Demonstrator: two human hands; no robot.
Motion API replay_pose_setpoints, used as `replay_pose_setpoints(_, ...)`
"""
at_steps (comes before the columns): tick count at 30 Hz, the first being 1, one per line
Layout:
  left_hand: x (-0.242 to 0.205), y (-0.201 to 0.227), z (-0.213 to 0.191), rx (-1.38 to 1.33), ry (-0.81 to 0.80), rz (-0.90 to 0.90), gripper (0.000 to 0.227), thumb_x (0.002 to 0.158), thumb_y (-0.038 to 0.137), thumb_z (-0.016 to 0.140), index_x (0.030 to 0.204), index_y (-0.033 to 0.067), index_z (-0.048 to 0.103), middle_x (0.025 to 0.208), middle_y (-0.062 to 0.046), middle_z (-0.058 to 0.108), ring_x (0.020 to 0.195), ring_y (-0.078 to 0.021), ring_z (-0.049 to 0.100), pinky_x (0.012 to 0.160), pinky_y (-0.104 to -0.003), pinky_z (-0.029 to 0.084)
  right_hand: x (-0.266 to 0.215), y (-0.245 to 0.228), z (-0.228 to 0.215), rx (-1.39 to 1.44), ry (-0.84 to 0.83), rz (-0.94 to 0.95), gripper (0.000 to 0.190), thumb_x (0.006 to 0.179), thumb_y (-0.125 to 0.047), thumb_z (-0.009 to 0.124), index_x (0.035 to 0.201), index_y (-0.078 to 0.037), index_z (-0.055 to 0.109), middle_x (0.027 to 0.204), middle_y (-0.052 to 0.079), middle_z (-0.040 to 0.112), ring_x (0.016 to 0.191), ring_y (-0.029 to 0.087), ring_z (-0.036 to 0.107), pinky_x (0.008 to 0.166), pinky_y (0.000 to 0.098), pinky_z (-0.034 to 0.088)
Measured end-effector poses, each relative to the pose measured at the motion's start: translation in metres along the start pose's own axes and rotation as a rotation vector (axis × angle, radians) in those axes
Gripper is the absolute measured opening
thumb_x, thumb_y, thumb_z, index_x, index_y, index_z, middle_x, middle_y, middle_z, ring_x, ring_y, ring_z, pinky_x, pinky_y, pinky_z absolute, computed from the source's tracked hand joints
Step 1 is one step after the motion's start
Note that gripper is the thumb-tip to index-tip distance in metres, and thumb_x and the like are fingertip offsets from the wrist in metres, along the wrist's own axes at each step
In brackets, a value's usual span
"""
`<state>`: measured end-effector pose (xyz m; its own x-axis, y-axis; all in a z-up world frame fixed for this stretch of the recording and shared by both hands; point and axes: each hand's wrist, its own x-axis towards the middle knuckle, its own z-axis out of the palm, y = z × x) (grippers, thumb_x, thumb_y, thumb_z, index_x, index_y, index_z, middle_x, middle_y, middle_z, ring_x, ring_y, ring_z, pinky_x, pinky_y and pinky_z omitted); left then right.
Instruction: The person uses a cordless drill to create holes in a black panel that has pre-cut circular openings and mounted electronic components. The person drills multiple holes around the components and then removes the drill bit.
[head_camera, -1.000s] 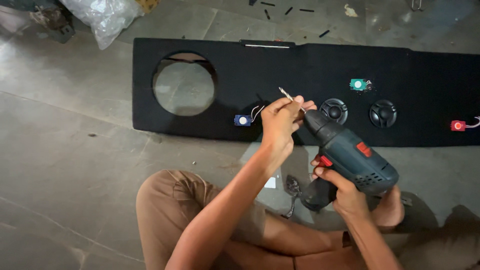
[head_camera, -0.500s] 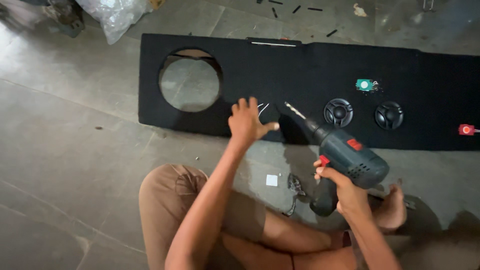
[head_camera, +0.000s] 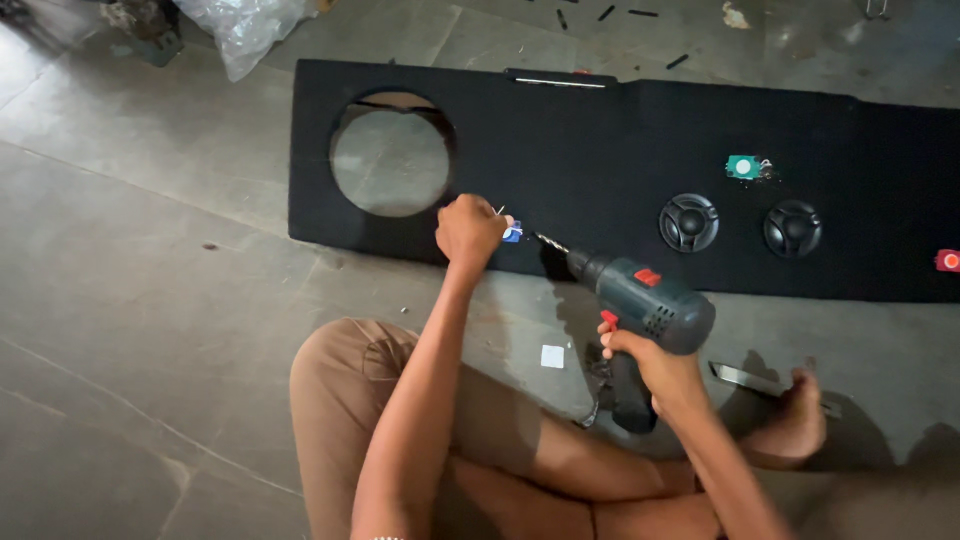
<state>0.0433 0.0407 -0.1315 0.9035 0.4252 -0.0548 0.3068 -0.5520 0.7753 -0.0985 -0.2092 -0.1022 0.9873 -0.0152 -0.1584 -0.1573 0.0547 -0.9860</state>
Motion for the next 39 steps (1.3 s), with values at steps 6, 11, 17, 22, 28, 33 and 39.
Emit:
replay_pose_setpoints(6,0.003,-0.01,0.008,0.231,0.24,0.107,0.083,0.057,0.034,0.091,0.128,0.0045,0.061,0.148,-0.022,0.052,0.139,-0.0388,0.041,0.102,-0.057,0.04,0.01,-0.006,0.008,-0.057,0.006,0.074,0.023,0.072,0.008,0.069,0.095,0.005,0.07,0.082,0.01,0.072,0.065,0.018,0.065,0.063,0.0327,0.053)
replay_pose_setpoints(11,0.031,-0.03,0.002,0.329,0.275,0.221,0.126,0.041,0.056,0.096,0.14,-0.0025,0.045,0.135,-0.026,0.059,0.131,-0.0397,0.049,0.108,-0.065,0.029,0.01,-0.009,0.016,-0.078,-0.007,0.044,0.023,0.071,0.008,0.07,0.093,0.004,0.07,0.081,0.011,0.072,0.063,0.018,0.065,0.061,0.0333,0.053)
replay_pose_setpoints(17,0.053,-0.034,-0.017,0.299,-0.068,0.125,0.111,0.041,0.065,0.093,0.125,-0.0005,0.061,0.113,-0.021,0.072,0.113,-0.0372,0.066,0.103,-0.053,0.043,0.016,-0.034,0.022,-0.29,0.033,0.052,0.025,0.071,0.005,0.072,0.096,0.001,0.072,0.078,0.01,0.074,0.061,0.018,0.067,0.061,0.0318,0.055)
replay_pose_setpoints(22,0.045,-0.034,-0.024,0.238,-0.038,0.171,0.096,0.039,0.061,0.094,0.11,0.0004,0.069,0.104,-0.019,0.075,0.105,-0.0369,0.07,0.097,-0.048,0.047,0.053,-0.083,0.025,-0.696,-0.017,0.152,0.029,0.07,0.007,0.076,0.098,0.002,0.074,0.074,0.014,0.074,0.061,0.02,0.071,0.058,0.0345,0.057)
replay_pose_setpoints(28,0.045,-0.039,-0.02,0.201,0.054,0.23,0.093,0.041,0.062,0.095,0.103,-0.0023,0.069,0.099,-0.021,0.075,0.098,-0.0385,0.071,0.093,-0.051,0.047,0.106,-0.142,0.052,-1.406,-0.304,0.132,0.019,0.077,-0.015,0.076,0.095,-0.008,0.079,0.073,0.009,0.079,0.063,0.017,0.075,0.065,0.033,0.06)
replay_pose_setpoints(33,0.042,-0.036,-0.019,0.245,0.072,0.218,0.076,0.047,0.055,0.093,0.098,0.0014,0.074,0.1,-0.019,0.076,0.099,-0.0391,0.071,0.094,-0.05,0.048,0.103,-0.159,0.086,-1.702,-0.411,-0.188,0.028,0.069,-0.022,0.071,0.096,-0.015,0.077,0.077,0.009,0.076,0.066,0.026,0.074,0.063,0.0406,0.061)
replay_pose_setpoints(39,0.039,-0.026,-0.031,0.241,-0.031,0.114,0.084,0.043,0.054,0.096,0.104,0.0012,0.072,0.109,-0.02,0.073,0.109,-0.0376,0.067,0.099,-0.048,0.044,0.087,-0.175,0.106,-1.557,-0.303,-0.055,0.02,0.065,-0.025,0.07,0.076,-0.01,0.075,0.071,0.01,0.075,0.066,0.026,0.077,0.067,0.0401,0.061)
